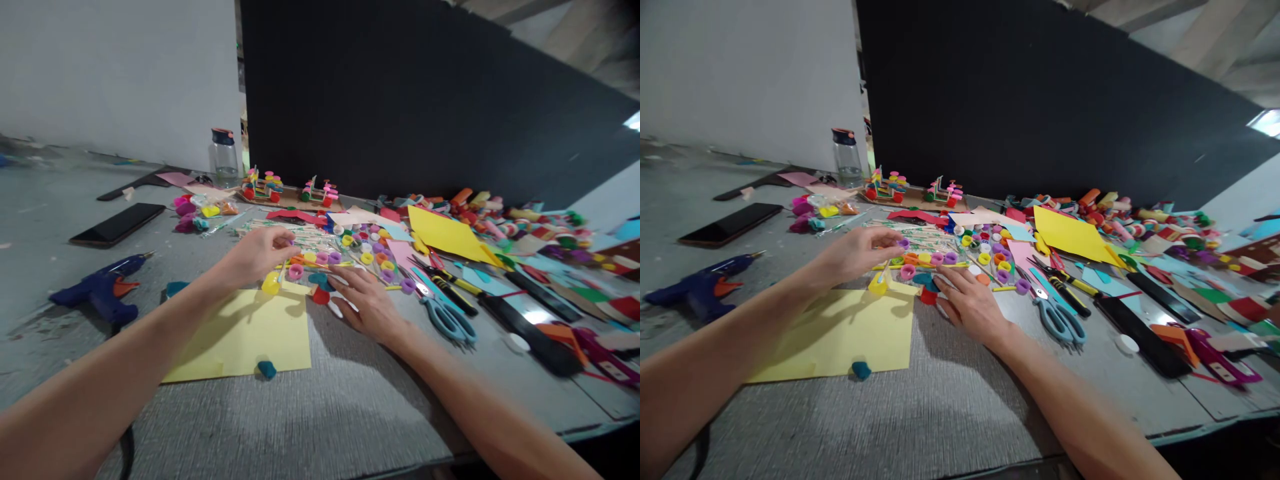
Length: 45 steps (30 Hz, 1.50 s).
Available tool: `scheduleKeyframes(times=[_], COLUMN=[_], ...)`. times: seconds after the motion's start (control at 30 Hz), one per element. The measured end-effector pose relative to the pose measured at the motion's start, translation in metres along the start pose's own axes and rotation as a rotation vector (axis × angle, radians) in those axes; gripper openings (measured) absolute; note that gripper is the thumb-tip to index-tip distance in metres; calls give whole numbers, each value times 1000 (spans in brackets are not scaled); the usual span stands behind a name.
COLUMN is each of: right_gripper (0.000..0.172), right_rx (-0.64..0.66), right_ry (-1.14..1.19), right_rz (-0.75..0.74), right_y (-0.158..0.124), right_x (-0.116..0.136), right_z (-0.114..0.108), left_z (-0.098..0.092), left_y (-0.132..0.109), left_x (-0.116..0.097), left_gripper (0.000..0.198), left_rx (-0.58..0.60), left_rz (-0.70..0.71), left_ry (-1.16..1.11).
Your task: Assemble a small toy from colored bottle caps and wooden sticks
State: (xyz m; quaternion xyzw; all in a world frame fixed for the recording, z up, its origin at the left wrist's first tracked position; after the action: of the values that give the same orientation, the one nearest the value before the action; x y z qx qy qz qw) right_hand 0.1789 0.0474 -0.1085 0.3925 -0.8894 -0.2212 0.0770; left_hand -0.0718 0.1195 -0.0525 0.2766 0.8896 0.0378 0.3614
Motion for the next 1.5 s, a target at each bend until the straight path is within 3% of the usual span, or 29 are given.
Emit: scheduleKeyframes(times=[0.67, 0.8, 0.93, 1.07, 1.13, 1.27, 1.5], right_gripper=[32, 35, 26, 26, 28, 28, 36], right_rx=[19, -32, -107, -52, -28, -13, 44], right_ry=[-3, 67, 336, 693, 761, 787, 882], right_rz=[-27, 47, 311, 550, 587, 622, 656], right_y=[2, 3, 5, 9, 12, 14, 17], right_x=[7, 4, -4, -8, -7, -3, -4], right_z=[2, -5, -9, -4, -3, -5, -1], left_z=[1, -1, 0, 17, 29, 49, 61], left_y=[1, 0, -8, -16, -19, -21, -25], left_x=[3, -2, -23, -49, -55, -54, -54], left_gripper=[36, 35, 42, 53, 50, 29, 20], left_rx=[8, -8, -53, 78, 113, 55, 21], left_rz=[1, 12, 216, 497, 522, 535, 628], left_ry=[0, 19, 182, 543, 672, 825, 861])
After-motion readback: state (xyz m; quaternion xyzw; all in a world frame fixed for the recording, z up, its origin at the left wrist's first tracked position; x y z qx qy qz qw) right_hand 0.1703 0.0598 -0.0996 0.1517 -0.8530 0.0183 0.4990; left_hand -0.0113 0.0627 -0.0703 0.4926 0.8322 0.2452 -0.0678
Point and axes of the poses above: each hand's wrist, its own y-axis towards the middle knuckle, its own z-axis out of the palm, x = y × z, the point moved 1 cm from there along y, towards the middle knuckle, and after that the axes turned 6 degrees about x, right-handed, at the moved point
